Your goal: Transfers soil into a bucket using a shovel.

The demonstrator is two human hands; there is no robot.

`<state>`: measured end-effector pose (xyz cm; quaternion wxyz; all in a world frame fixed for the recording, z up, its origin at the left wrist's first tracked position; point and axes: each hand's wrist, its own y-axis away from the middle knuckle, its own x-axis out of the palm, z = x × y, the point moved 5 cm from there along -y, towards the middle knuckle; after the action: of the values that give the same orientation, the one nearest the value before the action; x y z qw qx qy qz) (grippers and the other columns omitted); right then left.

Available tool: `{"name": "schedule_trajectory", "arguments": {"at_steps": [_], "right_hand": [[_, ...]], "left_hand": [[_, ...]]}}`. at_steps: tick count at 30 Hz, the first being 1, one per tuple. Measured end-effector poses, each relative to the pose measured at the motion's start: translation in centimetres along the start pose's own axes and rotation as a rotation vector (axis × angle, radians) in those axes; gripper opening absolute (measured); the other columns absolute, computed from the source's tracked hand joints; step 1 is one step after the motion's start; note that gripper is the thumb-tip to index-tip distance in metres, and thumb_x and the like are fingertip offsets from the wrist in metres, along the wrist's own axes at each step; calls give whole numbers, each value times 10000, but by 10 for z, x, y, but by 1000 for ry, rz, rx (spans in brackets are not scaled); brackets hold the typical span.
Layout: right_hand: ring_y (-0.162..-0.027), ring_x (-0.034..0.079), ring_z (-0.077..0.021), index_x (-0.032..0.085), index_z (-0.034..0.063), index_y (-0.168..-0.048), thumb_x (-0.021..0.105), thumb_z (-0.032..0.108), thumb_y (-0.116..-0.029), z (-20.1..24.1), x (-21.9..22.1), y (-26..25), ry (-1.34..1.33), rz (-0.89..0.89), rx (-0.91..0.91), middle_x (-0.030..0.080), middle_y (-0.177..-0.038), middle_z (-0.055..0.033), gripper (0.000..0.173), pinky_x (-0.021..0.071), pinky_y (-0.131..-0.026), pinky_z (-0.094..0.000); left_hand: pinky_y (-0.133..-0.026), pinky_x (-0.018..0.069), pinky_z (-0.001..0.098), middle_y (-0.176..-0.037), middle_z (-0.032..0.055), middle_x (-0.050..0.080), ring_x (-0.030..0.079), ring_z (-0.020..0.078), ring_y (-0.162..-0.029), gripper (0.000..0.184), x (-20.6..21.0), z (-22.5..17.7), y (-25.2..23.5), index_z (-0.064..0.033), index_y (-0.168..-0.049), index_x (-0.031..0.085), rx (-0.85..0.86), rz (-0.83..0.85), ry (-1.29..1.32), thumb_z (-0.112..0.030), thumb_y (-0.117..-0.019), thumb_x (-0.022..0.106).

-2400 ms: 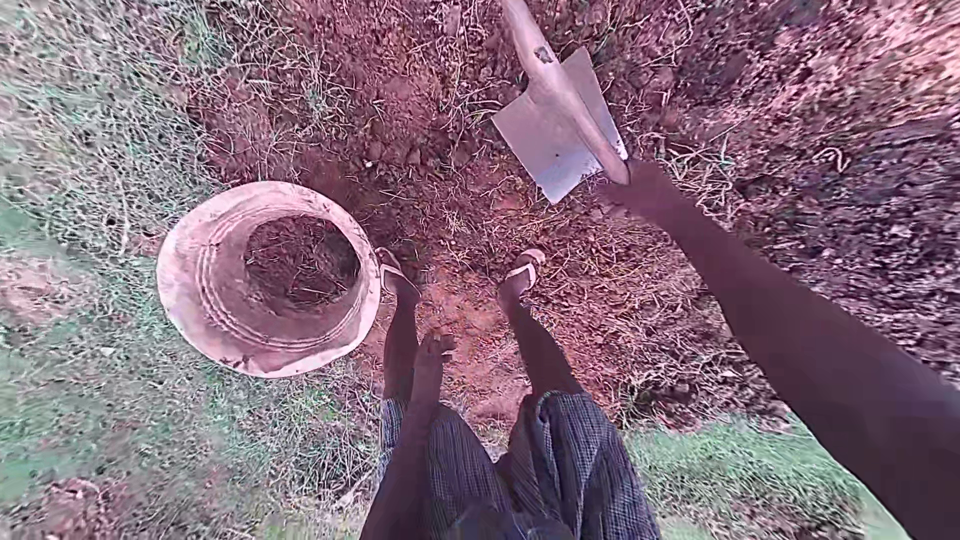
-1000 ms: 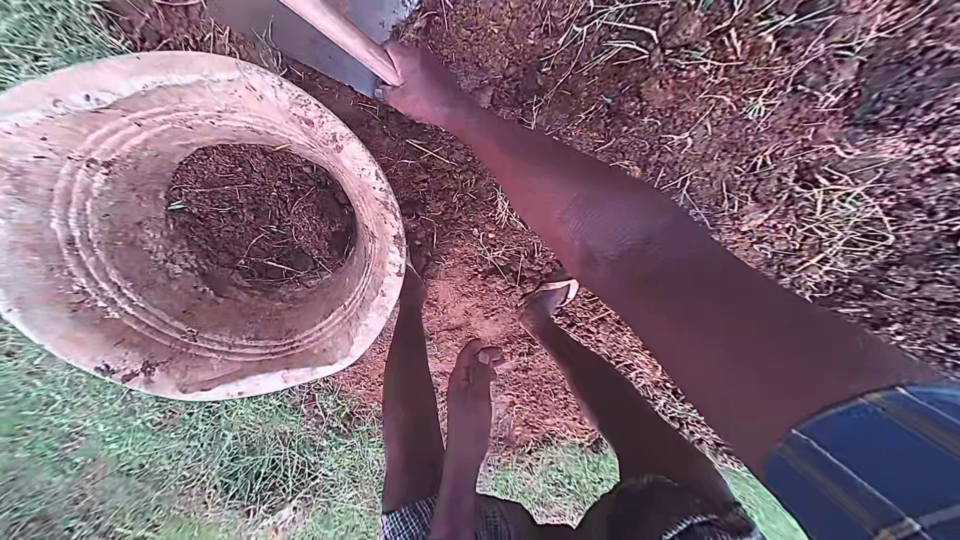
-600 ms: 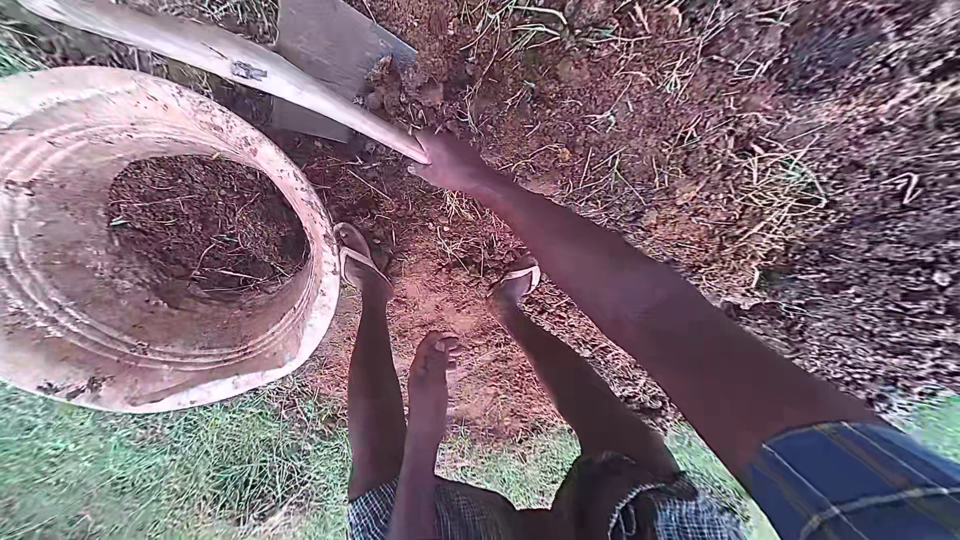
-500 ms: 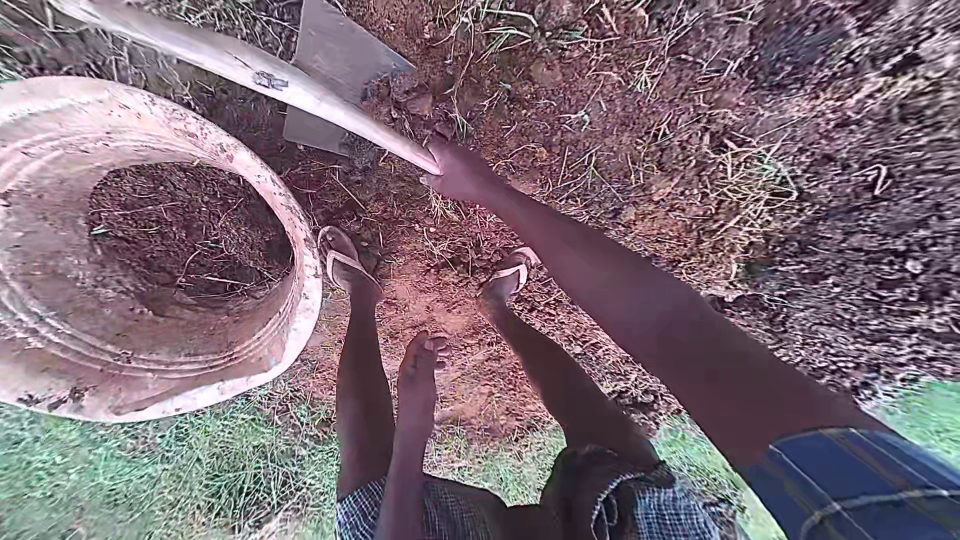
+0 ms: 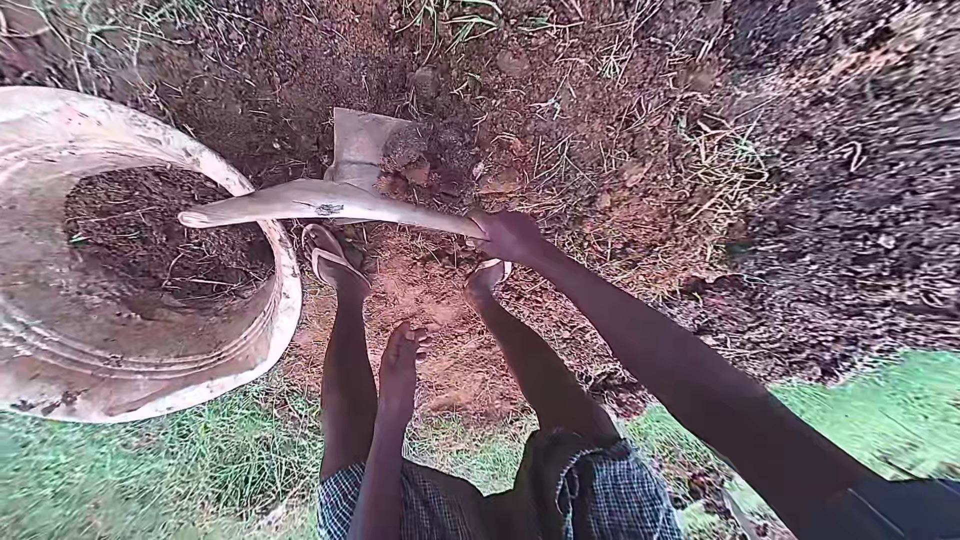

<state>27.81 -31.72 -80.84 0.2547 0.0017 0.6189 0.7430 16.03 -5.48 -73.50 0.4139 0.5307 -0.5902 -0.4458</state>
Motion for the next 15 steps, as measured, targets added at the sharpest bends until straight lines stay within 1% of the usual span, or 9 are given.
{"name": "schedule_trajectory", "arguments": {"at_steps": [1, 4, 5, 8, 11, 14, 15], "right_hand": [[-938, 694, -445, 583, 159, -1333, 656, 255, -971, 0, 1, -1, 22, 14, -2, 712, -1015, -203, 382, 516, -738, -655], [-980, 687, -455, 574, 167, -1378, 662, 242, -968, 3, 0, -4, 21, 26, -4, 709, -1053, -217, 426, 508, -763, -667], [-988, 681, -458, 567, 162, -1374, 669, 239, -962, 3, -1, -4, 21, 32, -2, 703, -1054, -223, 431, 502, -769, -668], [-961, 683, -448, 570, 143, -1321, 677, 229, -948, 0, -5, -6, 32, 33, -14, 697, -1015, -215, 397, 508, -740, -652], [-981, 682, -447, 579, 139, -1331, 660, 208, -959, 4, -9, -1, 16, 30, -28, 699, -1041, -214, 387, 507, -761, -656], [-988, 686, -424, 603, 161, -1327, 666, 198, -944, 9, -20, 5, 27, 3, -40, 707, -1063, -189, 390, 513, -769, -640], [-976, 685, -423, 605, 164, -1315, 667, 195, -940, 10, -22, 10, 38, 7, -38, 706, -1046, -187, 381, 511, -763, -637]], "left_hand": [[-802, 572, 303, -1091, 118, 700, 696, 147, -945, 393, -1, -1, 1, 63, -1383, 460, -6, 2, -5, -178, -1099, 335], [-804, 574, 306, -1095, 115, 699, 696, 150, -945, 403, -6, 0, 1, 70, -1394, 446, -13, -1, -10, -181, -1101, 327], [-803, 576, 308, -1100, 115, 702, 699, 152, -946, 399, -6, 1, 1, 67, -1393, 446, -17, 1, -11, -183, -1105, 330], [-802, 578, 310, -1099, 106, 704, 699, 152, -949, 398, -7, 0, -1, 58, -1384, 454, -11, 22, -33, -194, -1103, 329], [-789, 577, 304, -1082, 97, 701, 696, 143, -930, 398, -9, -4, 0, 57, -1390, 445, -3, 17, -34, -196, -1106, 326], [-801, 583, 313, -1086, 101, 699, 699, 150, -938, 406, -11, -7, -2, 65, -1399, 434, 5, 23, -35, -193, -1104, 325], [-802, 582, 314, -1089, 100, 698, 698, 152, -942, 408, -11, -6, -1, 63, -1400, 432, -1, 31, -37, -194, -1103, 322]]}}
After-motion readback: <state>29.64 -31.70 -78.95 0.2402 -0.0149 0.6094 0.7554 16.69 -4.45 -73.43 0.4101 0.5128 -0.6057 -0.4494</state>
